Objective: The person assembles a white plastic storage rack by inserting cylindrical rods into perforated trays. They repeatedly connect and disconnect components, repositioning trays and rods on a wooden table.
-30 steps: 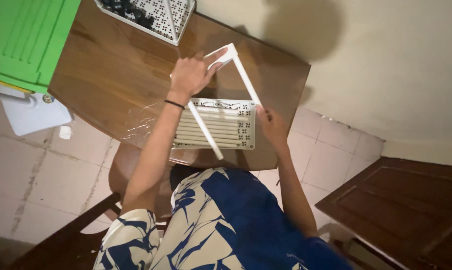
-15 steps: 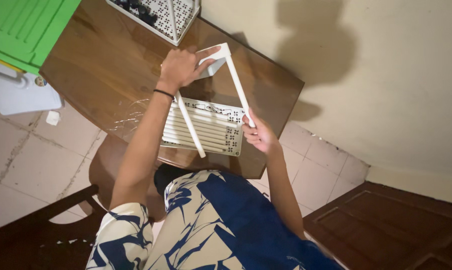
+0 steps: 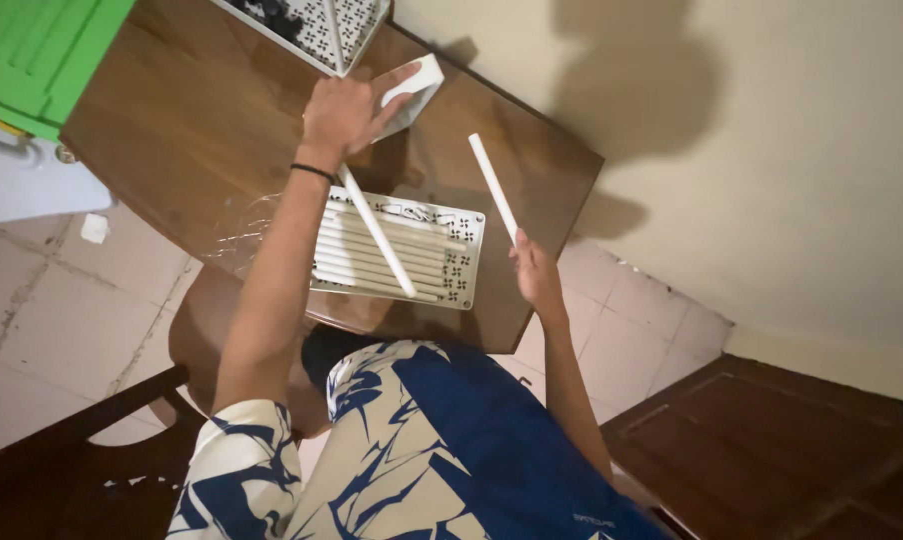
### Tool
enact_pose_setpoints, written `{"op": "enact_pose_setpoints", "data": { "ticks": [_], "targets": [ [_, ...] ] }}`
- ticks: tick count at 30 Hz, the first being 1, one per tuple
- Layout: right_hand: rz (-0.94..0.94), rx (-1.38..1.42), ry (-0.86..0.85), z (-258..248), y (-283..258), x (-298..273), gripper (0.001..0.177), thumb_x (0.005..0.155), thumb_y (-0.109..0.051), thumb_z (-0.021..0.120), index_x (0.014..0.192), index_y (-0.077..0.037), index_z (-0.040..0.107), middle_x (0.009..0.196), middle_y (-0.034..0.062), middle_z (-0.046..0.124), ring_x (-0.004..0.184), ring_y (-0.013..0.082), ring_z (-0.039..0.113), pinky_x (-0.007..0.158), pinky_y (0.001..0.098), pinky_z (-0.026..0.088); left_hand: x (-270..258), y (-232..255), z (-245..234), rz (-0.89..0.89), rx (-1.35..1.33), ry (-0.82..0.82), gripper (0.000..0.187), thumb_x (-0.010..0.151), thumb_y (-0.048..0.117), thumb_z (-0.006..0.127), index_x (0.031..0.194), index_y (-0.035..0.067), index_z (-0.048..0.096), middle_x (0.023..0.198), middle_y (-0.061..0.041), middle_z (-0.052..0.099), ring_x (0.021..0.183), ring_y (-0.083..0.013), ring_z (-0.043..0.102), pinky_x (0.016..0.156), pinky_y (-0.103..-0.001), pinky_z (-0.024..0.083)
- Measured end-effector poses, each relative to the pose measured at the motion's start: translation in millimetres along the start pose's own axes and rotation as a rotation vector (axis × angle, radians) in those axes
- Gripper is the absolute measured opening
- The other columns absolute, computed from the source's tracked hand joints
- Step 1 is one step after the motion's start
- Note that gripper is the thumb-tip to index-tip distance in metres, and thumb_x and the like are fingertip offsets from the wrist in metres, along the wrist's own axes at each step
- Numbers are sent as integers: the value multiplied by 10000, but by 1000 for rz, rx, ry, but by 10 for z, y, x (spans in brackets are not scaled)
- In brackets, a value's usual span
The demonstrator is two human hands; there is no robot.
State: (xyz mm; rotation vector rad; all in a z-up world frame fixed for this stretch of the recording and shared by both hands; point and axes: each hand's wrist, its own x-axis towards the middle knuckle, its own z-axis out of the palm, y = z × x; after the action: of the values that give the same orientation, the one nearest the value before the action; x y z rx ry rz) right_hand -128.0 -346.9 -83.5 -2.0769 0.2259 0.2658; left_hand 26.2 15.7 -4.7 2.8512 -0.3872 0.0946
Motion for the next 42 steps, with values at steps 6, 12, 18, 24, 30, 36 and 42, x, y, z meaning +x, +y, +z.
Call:
{"op": "enact_pose_setpoints", "data": {
  "ticks": [6,12,18,24,30,36,42],
  "targets": [
    [-153,-63,-84,68,49,-82,308,1034,-345,639,1029,-42,695,705,61,532,673,156,501,605,311,412,-20,-45,1,87,-23,120,715,916,272,704,1567,425,449,1012,-125,711,791,-359,708,694,-500,555],
    [-356,-162,-60,372,242,66,297,856,-244,847,1069,-59,754,901,114,633,801,212,639,711,323,514,-238,-538,-56,-32,-151,211,710,946,173,696,1609,325,494,1092,-195,721,913,-409,696,797,-521,545],
    [-534,-78,-222,846,528,234,302,794,-161,881,1062,-76,772,1051,117,641,983,231,636,824,341,551,-760,-1226,-80,-324,-424,467,460,1084,229,740,1508,164,574,1420,-199,683,1188,-322,724,1029,-414,552],
    [-411,-214,-137,1205,608,207,340,781,-169,863,1089,-69,762,1143,156,597,1067,308,614,905,403,526,-1336,-1573,48,-269,-929,653,564,1134,55,631,1628,72,359,1655,-131,462,1420,-178,549,1220,-344,430],
    [-217,-247,-122,1330,806,254,306,801,-182,817,1069,-54,744,1125,142,587,1038,296,628,917,395,529,-1658,-1687,222,-336,-1114,669,582,1123,82,628,1632,60,347,1668,-130,435,1458,-180,510,1247,-339,400],
    [-265,42,44,1255,691,184,186,965,-211,672,1025,-35,688,1047,89,625,883,215,681,768,321,539,-1462,-1610,219,-438,-1077,610,581,1084,181,638,1598,127,371,1616,-118,503,1338,-186,624,1117,-350,522],
    [113,650,-255,965,-187,14,633,1094,-527,361,1031,0,706,846,99,725,781,203,719,706,335,584,-894,-1254,89,-17,-737,533,478,1177,170,695,1593,194,462,1626,-167,478,1518,-336,536,1268,-446,453]
  ]
}}
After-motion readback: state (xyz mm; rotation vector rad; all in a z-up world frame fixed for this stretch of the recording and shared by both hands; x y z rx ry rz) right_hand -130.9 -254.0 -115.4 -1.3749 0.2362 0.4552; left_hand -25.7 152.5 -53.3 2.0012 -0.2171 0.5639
